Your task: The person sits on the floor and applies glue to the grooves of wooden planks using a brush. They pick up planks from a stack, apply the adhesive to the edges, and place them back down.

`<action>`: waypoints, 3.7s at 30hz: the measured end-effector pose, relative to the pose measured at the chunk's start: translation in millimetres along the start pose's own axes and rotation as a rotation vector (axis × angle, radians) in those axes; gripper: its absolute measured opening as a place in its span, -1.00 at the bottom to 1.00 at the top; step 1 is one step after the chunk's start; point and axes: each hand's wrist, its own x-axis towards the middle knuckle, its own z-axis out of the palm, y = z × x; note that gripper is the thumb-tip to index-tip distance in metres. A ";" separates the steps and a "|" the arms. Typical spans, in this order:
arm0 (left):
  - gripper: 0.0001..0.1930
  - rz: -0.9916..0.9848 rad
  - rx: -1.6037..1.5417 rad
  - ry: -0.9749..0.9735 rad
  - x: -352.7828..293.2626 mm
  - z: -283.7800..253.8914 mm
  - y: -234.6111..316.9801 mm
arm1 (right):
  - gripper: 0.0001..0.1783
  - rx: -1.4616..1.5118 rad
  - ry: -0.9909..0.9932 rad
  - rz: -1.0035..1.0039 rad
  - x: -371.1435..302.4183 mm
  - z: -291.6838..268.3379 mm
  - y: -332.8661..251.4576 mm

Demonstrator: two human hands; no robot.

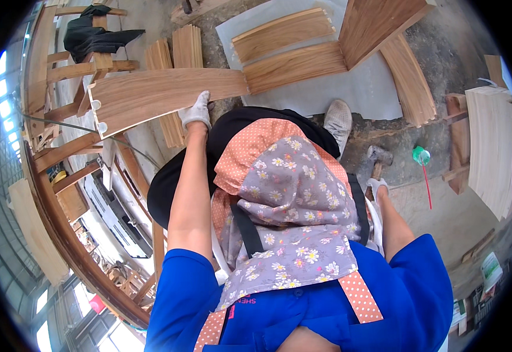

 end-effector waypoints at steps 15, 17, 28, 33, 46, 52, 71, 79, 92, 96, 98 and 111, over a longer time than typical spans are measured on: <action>-0.70 0.035 -0.031 0.020 -10.6 13.0 3.0 | -0.84 0.278 -0.086 0.114 -33.8 -13.4 -32.3; -0.71 0.025 -0.037 0.036 -7.9 13.8 -0.1 | -0.84 0.266 -0.088 0.119 -32.8 -14.6 -32.9; -0.55 0.161 0.173 -0.006 18.8 5.0 -32.3 | -0.85 0.191 -0.084 0.112 -37.4 -19.0 -45.6; -0.57 0.220 0.169 0.019 23.6 -0.3 -39.8 | -0.82 0.170 -0.122 0.135 -39.4 -20.0 -52.6; -0.57 0.192 0.178 0.025 15.1 4.8 -26.5 | -0.82 0.174 -0.120 0.124 -42.2 -18.3 -50.7; -0.51 0.101 0.118 0.007 4.3 10.2 -9.5 | -0.84 0.196 -0.141 0.144 -44.6 -17.5 -51.1; -0.62 0.155 0.589 0.016 -0.9 22.3 -5.5 | -0.64 -0.159 -0.191 -0.010 -97.4 -45.2 -131.5; -0.44 0.221 0.424 0.046 -15.8 10.2 24.7 | -0.60 0.160 -0.306 -0.604 -262.4 -45.4 -307.4; -0.66 0.334 0.647 0.077 -45.8 -16.2 110.9 | -0.63 -0.339 -0.101 -1.078 -445.8 13.0 -440.4; -0.67 0.352 0.643 0.013 -50.2 6.9 112.3 | -0.56 -0.335 -0.187 -1.607 -456.7 -21.4 -482.6; -0.67 0.331 0.665 0.057 -45.4 -10.2 101.9 | -0.61 -0.729 0.226 -1.855 -448.1 3.0 -495.4; -0.55 0.288 0.611 0.032 -38.8 1.2 103.6 | -0.57 -0.384 -0.218 -1.070 -465.4 22.4 -462.2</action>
